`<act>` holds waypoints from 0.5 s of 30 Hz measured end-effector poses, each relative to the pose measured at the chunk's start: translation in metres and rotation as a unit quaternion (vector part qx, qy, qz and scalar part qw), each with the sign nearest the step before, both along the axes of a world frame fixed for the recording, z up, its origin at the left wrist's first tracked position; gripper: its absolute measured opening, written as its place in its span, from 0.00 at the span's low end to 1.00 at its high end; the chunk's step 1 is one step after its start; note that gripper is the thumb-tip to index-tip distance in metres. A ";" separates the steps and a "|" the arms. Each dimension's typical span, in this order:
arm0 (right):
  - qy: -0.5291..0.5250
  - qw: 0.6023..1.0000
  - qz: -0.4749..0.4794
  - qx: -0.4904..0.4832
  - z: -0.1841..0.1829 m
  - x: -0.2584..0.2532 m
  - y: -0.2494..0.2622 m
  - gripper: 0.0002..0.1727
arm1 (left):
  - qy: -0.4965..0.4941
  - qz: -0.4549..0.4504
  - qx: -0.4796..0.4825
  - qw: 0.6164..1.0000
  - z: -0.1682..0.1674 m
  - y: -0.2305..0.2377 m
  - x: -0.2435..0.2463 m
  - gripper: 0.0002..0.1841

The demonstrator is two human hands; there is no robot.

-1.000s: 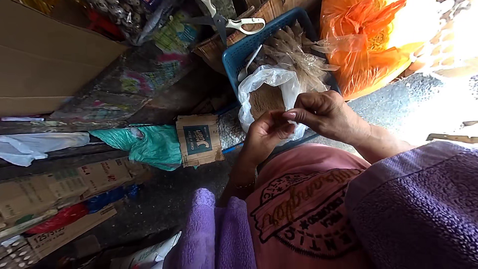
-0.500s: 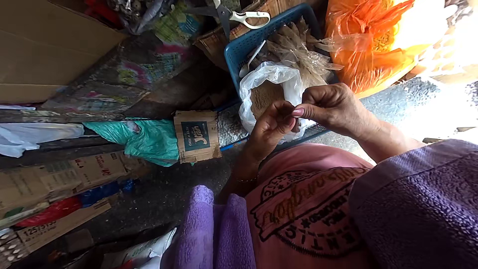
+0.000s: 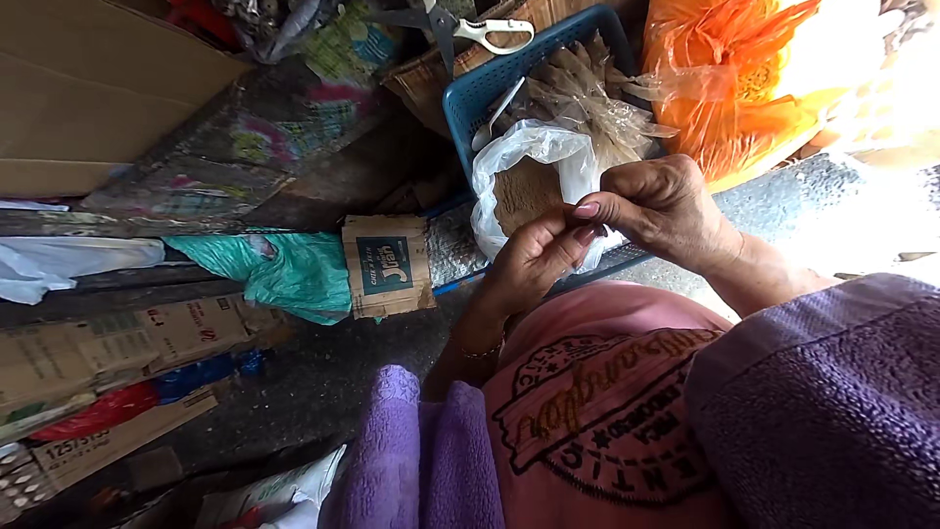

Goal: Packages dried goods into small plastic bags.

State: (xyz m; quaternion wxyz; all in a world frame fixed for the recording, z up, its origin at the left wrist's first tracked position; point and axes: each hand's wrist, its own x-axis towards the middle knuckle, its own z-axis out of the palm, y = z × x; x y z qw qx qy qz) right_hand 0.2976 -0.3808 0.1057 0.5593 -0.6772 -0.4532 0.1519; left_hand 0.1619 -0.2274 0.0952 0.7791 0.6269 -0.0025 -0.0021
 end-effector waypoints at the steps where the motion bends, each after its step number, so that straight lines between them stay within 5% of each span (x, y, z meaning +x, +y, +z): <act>1: 0.006 1.000 -0.003 0.006 0.004 0.003 -0.001 0.23 | 0.000 -0.020 0.003 1.000 0.001 0.004 -0.001 0.08; 6: -0.015 0.999 -0.021 0.044 0.020 0.022 -0.010 0.22 | 0.044 -0.047 0.034 0.997 -0.010 0.039 -0.038 0.12; 10: -0.072 0.997 0.002 0.008 0.004 0.000 0.003 0.27 | 0.125 -0.006 0.159 0.979 -0.028 0.059 -0.066 0.14; 13: -0.157 0.986 0.037 -0.035 -0.021 -0.023 0.020 0.30 | 0.110 0.004 0.200 0.974 -0.028 0.043 -0.060 0.26; 15: -0.198 0.978 0.052 -0.047 -0.031 -0.032 0.029 0.29 | 0.069 0.043 0.199 0.977 -0.028 0.023 -0.053 0.21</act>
